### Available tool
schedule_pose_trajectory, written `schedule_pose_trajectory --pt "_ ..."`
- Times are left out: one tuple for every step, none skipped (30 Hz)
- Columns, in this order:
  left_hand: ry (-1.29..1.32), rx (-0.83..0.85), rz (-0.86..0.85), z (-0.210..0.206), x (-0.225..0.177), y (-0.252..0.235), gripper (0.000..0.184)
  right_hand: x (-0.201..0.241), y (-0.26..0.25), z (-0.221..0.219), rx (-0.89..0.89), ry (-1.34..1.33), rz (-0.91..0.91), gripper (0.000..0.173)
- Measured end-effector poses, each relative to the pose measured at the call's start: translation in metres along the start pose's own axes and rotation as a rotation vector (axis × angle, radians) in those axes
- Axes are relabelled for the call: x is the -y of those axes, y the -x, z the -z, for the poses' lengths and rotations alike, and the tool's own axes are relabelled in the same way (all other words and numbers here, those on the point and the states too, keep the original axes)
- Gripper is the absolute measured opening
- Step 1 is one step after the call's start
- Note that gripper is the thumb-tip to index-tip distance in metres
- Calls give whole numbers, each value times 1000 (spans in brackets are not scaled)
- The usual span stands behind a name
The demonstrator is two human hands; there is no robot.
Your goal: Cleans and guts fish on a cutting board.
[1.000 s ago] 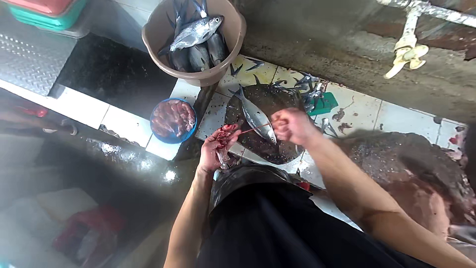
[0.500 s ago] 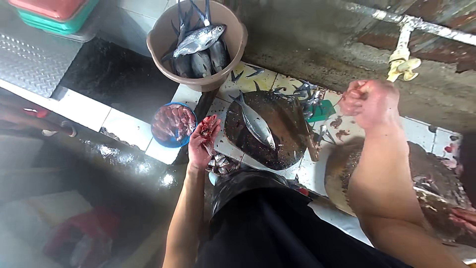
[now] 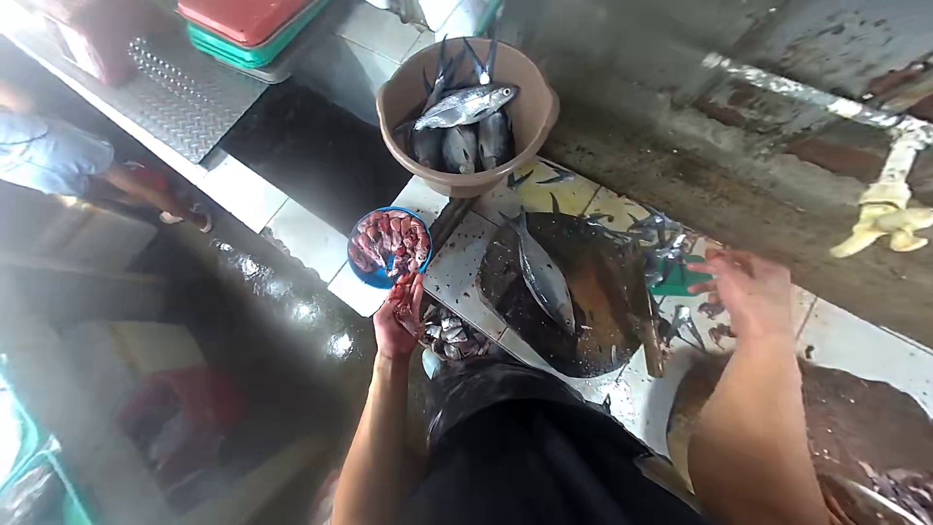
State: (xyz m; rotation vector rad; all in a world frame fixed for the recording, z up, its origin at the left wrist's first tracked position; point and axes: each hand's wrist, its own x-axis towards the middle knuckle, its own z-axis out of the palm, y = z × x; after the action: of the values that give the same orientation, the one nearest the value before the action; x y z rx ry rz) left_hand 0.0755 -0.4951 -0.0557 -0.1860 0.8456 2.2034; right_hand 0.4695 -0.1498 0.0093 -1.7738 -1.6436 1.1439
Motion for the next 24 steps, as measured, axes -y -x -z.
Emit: schedule_pose_trajectory --pt "-21 -18 -30 5 -4 -2 41 -6 5 -2 -5 -8 20 36" --pt "-70 -24 -67 8 -8 -6 42 -12 9 -4 -12 -7 41 34" --pt "-156 -37 -106 10 -11 -13 42 -19 13 -5 -18 -5 54 32" --pt "-265 -47 -146 11 -14 -21 41 -26 16 -7 -22 -1 60 32" --pt "-377 -54 -187 11 -18 -31 40 -31 19 -9 -19 2 62 32" --pt "-493 -52 -232 10 -22 -43 38 -33 22 -12 -14 4 50 32" --pt "-620 -57 -291 6 -25 -56 39 -35 25 -15 -11 3 35 31" --pt "-744 -52 -358 0 -29 -70 40 -36 29 -17 -7 2 24 31" --pt "-857 -33 -441 -8 -31 -84 44 -37 31 -19 -7 2 21 30" --pt "-1002 -15 -540 -17 -32 -99 48 -38 33 -20 -5 5 22 29" --pt "-1183 -1 -630 -25 -31 -113 54 -39 34 -21 -3 6 23 29" --pt "-1359 19 -691 -31 -26 -125 63 -41 35 -22 -6 6 20 28" --pt "-1504 72 -687 -35 -17 -135 78 -43 36 -24 -7 9 15 28" --pt "-1626 129 -656 -32 -4 -147 92 -44 37 -25 -3 14 13 28" --pt "-1747 169 -631 -22 12 -157 101 -45 38 -25 1 26 11 28" --pt "-1852 182 -636 -10 26 -161 110 -46 40 -24 3 38 17 28" --pt "-1912 153 -670 -2 35 -158 114 -46 43 -21 3 42 24 29" --pt "-1908 104 -709 0 39 -148 114 -46 45 -17 -3 36 29 30" --pt "-1871 50 -738 -1 39 -137 112 -46 46 -13 -26 24 35 30" --pt "-1840 -3 -768 -2 39 -128 110 -48 47 -10 -54 12 39 28" --pt "-1827 -38 -797 -2 38 -123 107 -51 48 -7 -70 6 31 28" --pt "-1832 -45 -825 -3 38 -123 103 -55 49 -6 -85 5 19 26" --pt "-1868 -30 -845 -4 37 -127 96 -58 48 -5 -90 8 12 25" --pt "-1912 7 -859 -6 38 -133 90 -59 47 -5 -84 16 5 25"
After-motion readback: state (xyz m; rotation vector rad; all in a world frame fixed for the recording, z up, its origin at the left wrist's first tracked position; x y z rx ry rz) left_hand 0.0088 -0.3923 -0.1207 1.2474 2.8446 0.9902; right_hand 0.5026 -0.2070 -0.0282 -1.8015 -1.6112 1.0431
